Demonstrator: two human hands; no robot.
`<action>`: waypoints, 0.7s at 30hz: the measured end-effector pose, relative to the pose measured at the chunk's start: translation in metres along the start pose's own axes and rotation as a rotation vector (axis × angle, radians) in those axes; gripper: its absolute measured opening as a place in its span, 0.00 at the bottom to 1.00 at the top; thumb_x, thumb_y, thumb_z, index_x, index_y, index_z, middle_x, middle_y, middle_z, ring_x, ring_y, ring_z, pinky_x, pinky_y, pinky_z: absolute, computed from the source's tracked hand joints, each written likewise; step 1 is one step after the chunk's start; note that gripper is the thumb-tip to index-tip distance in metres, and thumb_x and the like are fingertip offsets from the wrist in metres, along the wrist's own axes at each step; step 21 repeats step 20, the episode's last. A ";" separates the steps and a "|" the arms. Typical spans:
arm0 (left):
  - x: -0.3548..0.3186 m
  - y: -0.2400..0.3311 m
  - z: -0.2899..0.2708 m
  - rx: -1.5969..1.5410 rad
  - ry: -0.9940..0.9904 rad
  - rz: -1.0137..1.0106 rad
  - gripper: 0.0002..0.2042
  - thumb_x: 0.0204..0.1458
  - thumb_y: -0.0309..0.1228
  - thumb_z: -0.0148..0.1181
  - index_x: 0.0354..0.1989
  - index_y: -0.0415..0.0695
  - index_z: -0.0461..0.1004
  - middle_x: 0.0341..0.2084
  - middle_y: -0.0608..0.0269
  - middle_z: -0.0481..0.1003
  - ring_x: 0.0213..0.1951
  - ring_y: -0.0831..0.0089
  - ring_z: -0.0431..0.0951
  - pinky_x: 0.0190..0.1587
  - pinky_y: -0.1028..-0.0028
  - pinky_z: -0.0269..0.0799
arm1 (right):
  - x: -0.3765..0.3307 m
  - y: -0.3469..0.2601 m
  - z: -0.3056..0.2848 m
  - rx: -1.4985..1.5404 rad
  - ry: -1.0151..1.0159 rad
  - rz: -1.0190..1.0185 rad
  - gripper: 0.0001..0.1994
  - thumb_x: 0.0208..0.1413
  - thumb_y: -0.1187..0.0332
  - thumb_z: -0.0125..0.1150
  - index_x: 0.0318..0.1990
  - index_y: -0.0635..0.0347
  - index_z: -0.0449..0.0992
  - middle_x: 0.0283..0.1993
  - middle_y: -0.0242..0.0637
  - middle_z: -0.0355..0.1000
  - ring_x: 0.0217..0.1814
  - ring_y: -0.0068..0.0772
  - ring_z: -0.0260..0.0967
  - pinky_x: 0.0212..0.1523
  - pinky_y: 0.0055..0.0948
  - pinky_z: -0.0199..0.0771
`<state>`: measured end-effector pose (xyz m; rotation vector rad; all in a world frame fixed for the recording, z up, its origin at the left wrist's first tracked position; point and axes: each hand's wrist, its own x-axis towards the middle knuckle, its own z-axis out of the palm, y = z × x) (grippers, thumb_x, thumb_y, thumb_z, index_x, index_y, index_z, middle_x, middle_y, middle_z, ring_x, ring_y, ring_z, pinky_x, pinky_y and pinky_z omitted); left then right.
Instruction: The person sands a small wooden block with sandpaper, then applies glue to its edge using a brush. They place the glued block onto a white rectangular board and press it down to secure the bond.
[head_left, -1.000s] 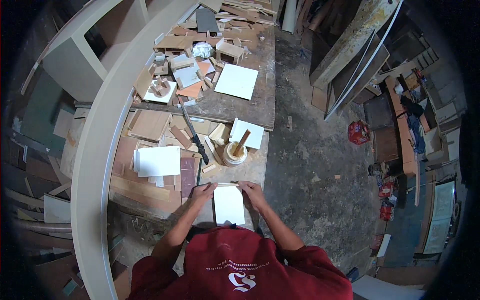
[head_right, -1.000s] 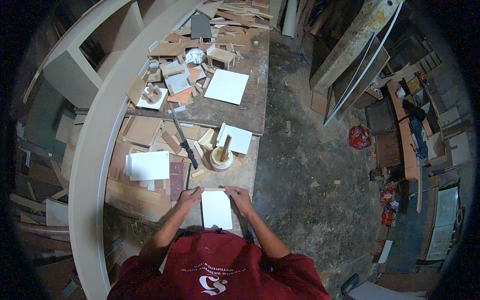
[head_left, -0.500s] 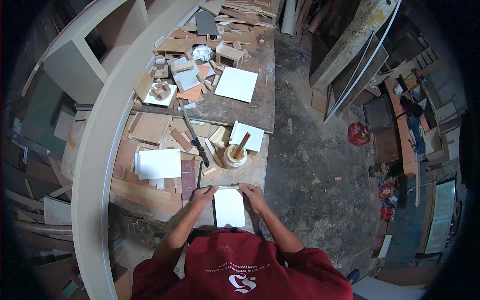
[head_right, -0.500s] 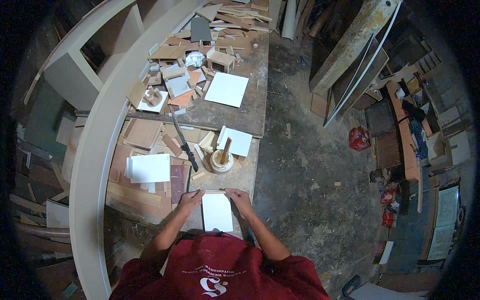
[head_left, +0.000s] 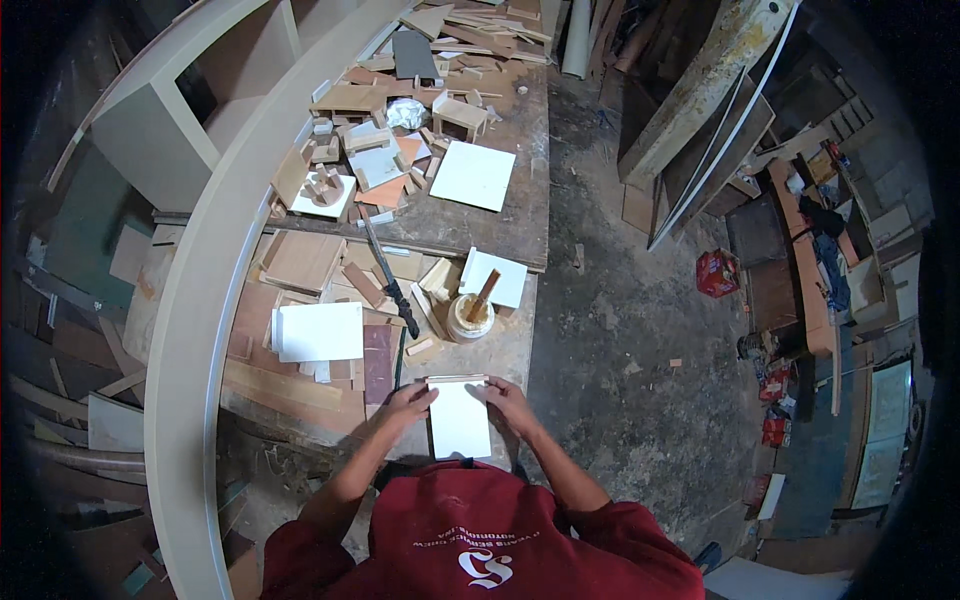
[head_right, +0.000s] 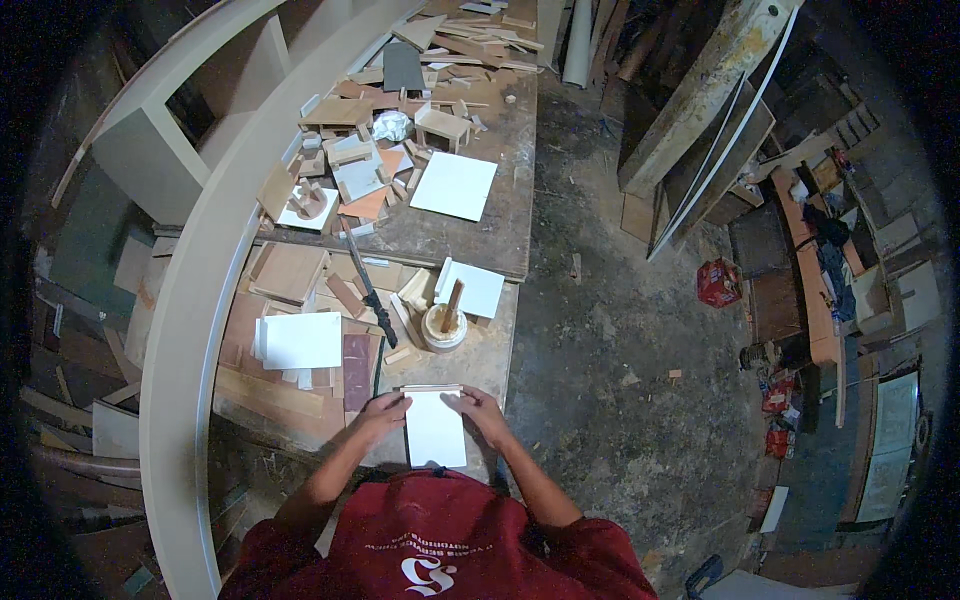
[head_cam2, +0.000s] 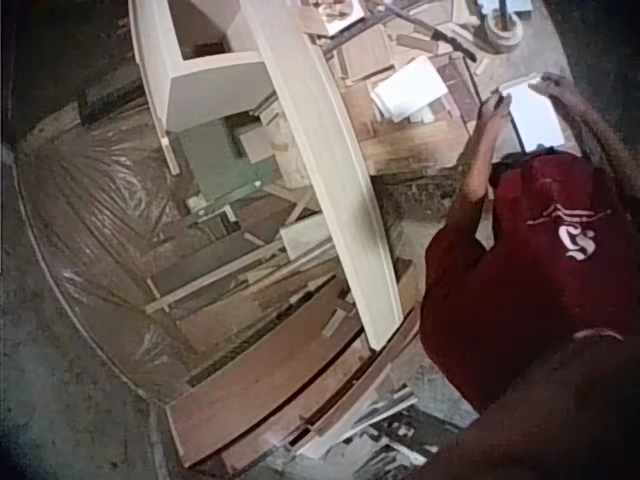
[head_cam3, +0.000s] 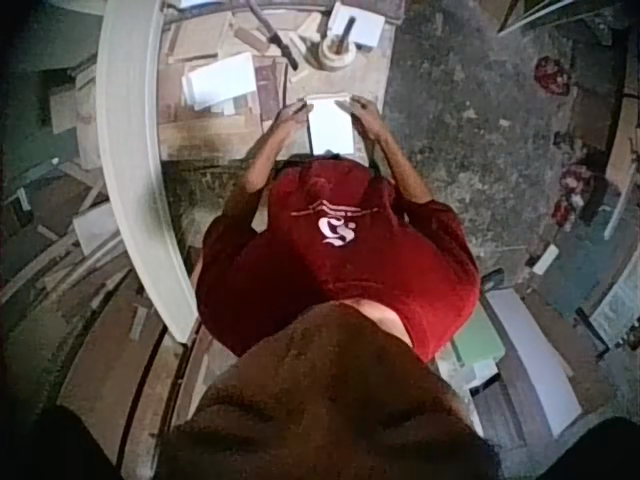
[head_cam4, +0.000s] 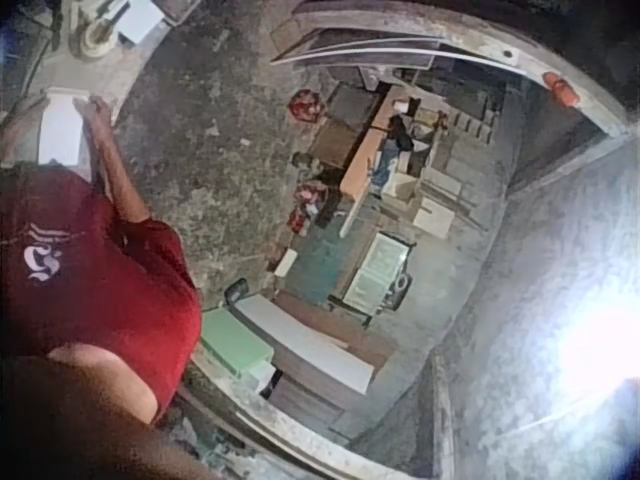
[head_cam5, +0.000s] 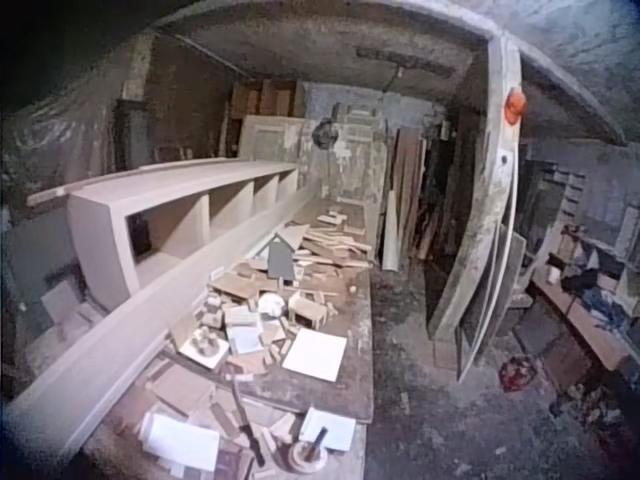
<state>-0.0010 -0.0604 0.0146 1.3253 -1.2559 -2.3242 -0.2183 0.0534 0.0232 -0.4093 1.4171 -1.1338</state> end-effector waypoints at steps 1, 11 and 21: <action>-0.005 0.001 0.001 0.043 -0.028 0.016 0.24 0.55 0.46 0.62 0.50 0.37 0.74 0.39 0.64 0.77 0.39 0.77 0.76 0.42 0.76 0.72 | -0.002 0.003 -0.001 -0.030 -0.030 -0.006 0.21 0.56 0.62 0.66 0.52 0.67 0.75 0.40 0.31 0.75 0.39 0.19 0.70 0.43 0.20 0.69; -0.012 -0.018 0.013 -0.315 0.129 -0.056 0.19 0.52 0.37 0.67 0.48 0.37 0.75 0.38 0.62 0.77 0.39 0.74 0.77 0.43 0.76 0.74 | -0.032 0.030 0.000 -0.151 0.078 -0.077 0.17 0.58 0.63 0.64 0.20 0.53 0.66 0.23 0.17 0.61 0.25 0.11 0.52 0.25 0.19 0.52; -0.025 -0.016 0.040 -0.466 0.091 -0.040 0.15 0.52 0.38 0.67 0.40 0.42 0.73 0.35 0.63 0.76 0.42 0.70 0.76 0.48 0.70 0.73 | -0.078 0.015 -0.021 0.230 0.169 -0.087 0.10 0.58 0.67 0.62 0.43 0.63 0.78 0.34 0.26 0.75 0.35 0.14 0.68 0.38 0.16 0.68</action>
